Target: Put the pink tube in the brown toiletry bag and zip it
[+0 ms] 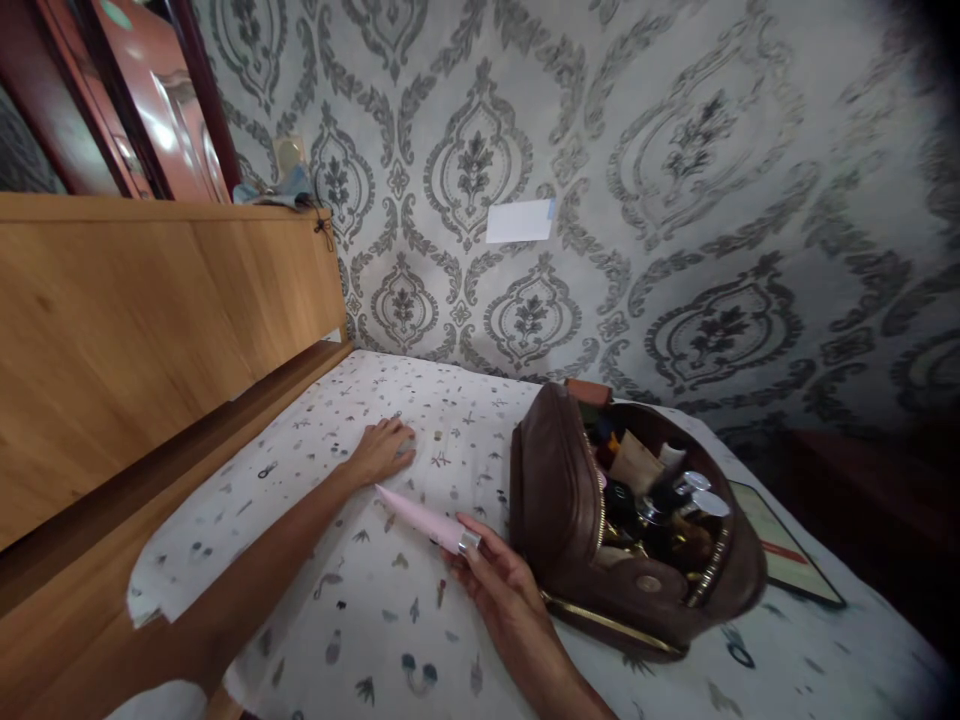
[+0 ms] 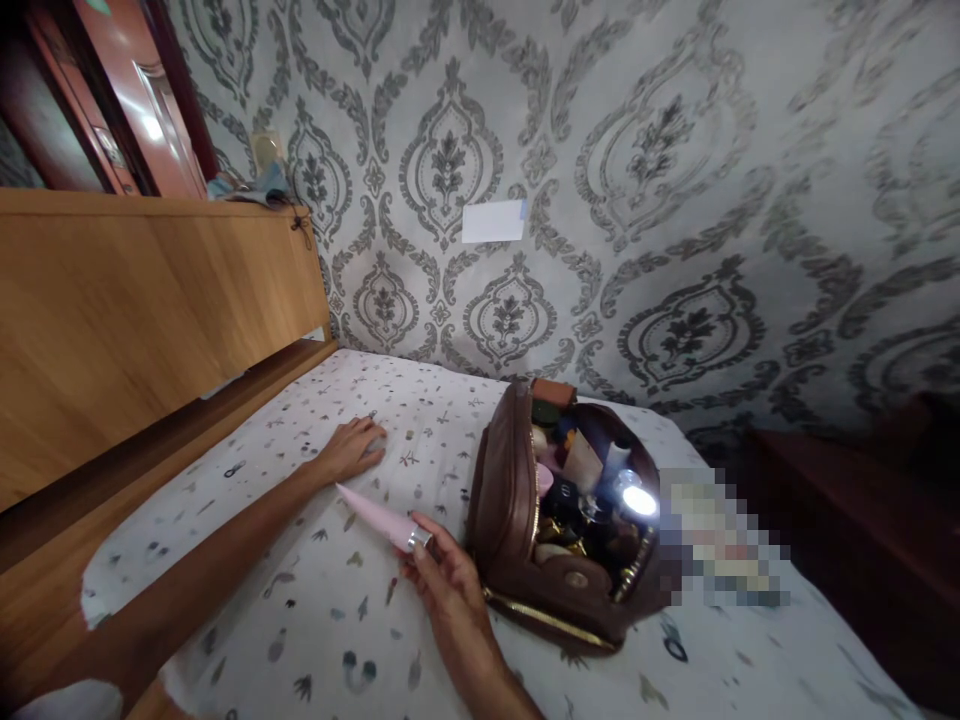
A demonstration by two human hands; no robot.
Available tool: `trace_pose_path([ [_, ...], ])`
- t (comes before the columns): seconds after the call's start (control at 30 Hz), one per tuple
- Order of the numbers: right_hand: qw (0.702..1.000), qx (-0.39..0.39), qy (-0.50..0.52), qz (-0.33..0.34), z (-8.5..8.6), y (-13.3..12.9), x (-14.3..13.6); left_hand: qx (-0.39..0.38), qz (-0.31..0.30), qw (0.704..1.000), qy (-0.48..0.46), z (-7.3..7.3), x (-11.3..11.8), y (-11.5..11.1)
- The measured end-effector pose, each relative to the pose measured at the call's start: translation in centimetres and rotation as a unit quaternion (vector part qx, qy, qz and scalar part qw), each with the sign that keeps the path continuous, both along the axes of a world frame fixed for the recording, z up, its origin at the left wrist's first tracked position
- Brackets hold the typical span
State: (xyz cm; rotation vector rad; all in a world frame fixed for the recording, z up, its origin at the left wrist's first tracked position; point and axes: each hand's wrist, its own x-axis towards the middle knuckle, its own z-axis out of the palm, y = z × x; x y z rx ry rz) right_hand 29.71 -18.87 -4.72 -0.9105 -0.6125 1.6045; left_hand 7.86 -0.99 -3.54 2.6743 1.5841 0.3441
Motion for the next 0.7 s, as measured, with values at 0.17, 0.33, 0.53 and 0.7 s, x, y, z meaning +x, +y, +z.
trace_pose_path([
  [0.17,1.0,0.004,0.004,0.005,0.2,0.1,-0.1,0.001,0.002,1.0,0.03,-0.1,0.2,0.3],
  [0.33,1.0,-0.005,0.002,-0.001,0.3,0.1,-0.1,0.019,0.015,0.999,0.037,-1.1,0.3,-0.1],
  [0.53,1.0,-0.004,-0.006,0.009,-0.3,0.1,0.2,0.027,-0.01,0.999,-0.018,-1.1,-1.5,-0.2],
  [0.7,1.0,0.007,-0.008,0.021,-0.7,0.3,0.4,0.017,0.235,0.972,0.006,0.6,-5.7,1.6],
])
